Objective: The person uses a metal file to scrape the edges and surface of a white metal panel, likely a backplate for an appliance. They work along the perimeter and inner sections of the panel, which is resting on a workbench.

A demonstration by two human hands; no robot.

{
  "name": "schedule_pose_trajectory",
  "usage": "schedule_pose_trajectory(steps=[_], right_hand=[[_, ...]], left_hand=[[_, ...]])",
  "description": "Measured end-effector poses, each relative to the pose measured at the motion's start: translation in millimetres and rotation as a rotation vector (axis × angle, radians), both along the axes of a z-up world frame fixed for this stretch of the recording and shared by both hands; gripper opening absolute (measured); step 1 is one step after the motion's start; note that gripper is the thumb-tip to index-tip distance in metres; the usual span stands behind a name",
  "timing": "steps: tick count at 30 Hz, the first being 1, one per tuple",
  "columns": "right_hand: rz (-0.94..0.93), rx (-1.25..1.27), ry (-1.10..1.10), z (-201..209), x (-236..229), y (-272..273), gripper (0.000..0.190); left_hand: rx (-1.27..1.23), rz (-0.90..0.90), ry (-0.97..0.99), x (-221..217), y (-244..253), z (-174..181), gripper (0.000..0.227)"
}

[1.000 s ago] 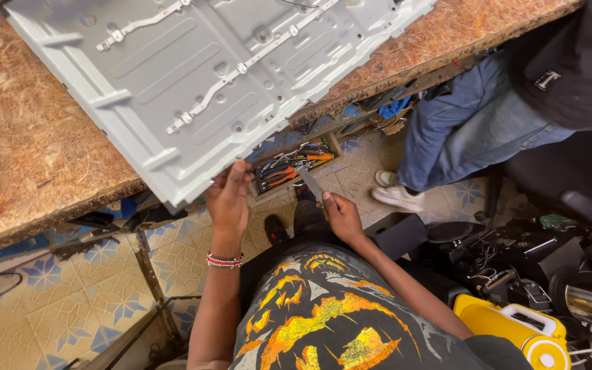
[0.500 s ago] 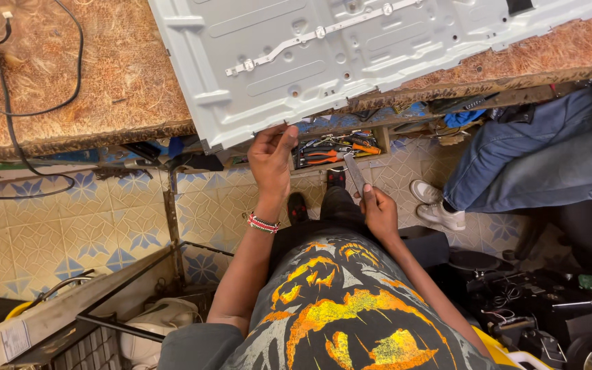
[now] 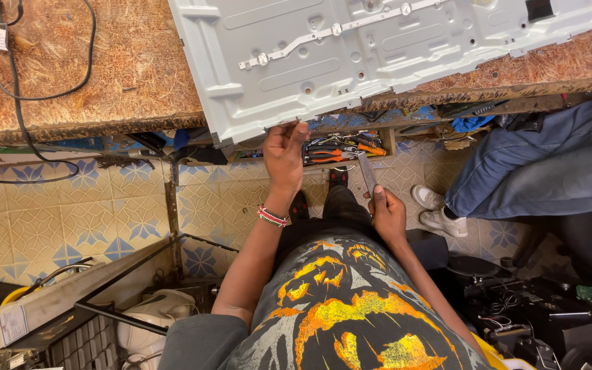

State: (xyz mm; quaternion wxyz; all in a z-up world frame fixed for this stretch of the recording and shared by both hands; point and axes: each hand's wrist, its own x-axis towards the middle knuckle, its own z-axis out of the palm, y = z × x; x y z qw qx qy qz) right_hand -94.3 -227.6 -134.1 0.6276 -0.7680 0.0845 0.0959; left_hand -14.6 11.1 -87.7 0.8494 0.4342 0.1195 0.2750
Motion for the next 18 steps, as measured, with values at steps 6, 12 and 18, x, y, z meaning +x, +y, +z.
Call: schedule_pose_trajectory(steps=[6,12,18], right_hand=[[-0.009,0.004,0.014,4.2,0.4,-0.3,0.04],[0.006,-0.006,0.002,20.3,-1.0,2.4,0.04],[0.262,-0.409,-0.37,52.9,17.9,18.9,0.018]], left_hand=[[-0.029,-0.006,-0.037,1.9,-2.5,-5.6,0.014],[-0.004,-0.024,0.021,-6.1,1.5,10.9,0.017],[0.093,-0.059,0.073,-25.8,16.3,46.4,0.021]])
